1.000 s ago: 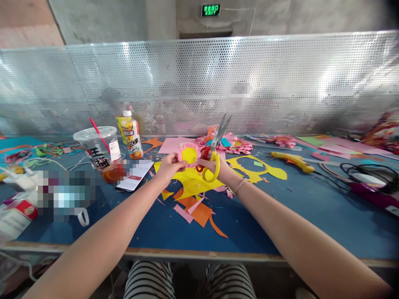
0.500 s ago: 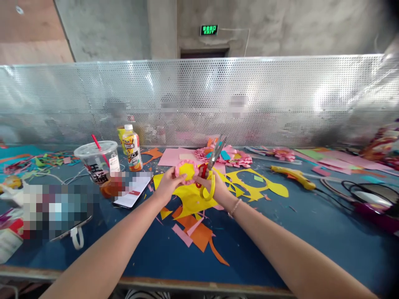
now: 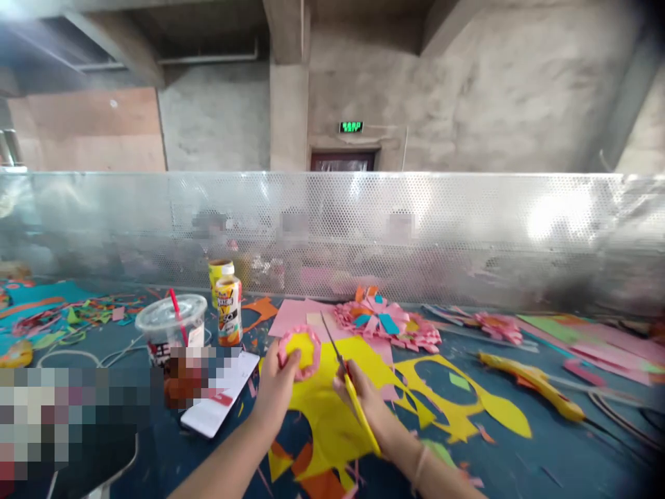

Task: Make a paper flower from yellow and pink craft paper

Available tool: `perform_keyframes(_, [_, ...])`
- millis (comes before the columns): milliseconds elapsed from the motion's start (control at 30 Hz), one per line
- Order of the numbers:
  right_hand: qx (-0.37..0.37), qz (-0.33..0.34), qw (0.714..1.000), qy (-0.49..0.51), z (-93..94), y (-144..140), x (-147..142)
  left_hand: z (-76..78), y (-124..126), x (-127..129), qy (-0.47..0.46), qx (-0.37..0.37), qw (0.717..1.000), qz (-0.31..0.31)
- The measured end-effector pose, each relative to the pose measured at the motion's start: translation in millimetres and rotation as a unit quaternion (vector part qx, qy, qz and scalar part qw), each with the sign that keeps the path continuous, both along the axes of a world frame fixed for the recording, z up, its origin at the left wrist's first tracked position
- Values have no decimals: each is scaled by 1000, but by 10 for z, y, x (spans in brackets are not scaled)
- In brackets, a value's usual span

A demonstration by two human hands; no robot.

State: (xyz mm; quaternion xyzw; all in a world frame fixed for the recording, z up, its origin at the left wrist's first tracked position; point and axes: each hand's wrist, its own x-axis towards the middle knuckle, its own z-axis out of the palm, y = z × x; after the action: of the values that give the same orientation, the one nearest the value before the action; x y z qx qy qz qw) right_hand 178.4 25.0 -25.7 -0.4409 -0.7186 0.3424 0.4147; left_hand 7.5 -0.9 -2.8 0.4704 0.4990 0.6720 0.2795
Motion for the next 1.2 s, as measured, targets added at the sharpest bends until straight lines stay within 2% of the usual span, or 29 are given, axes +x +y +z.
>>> perform_keyframes(67, [30,-23,998,-39,-27,23,12,28,-13,-2,11,-14,1000,6])
perform_keyframes(167, [30,-4,996,-81,-19,35,16,21,-18,14,25,-37,999,29])
perform_keyframes(400, [41,23,993,-105,117,-4,11,1,-52,12,104,-10,993,59])
perform_keyframes(533, [29,37,995,-86,138,0,26,63,-87,-1,145,1,989,6])
perform_keyframes(700, [23,58,991,-114,127,10,42,110,-102,-12,153,3,988,24])
perform_keyframes(933, [2,60,992,-114,152,5,62,95,-51,-48,142,3,990,9])
perform_keyframes(1200, [-17,28,989,-147,247,-25,81,114,-54,-75,183,4,983,35])
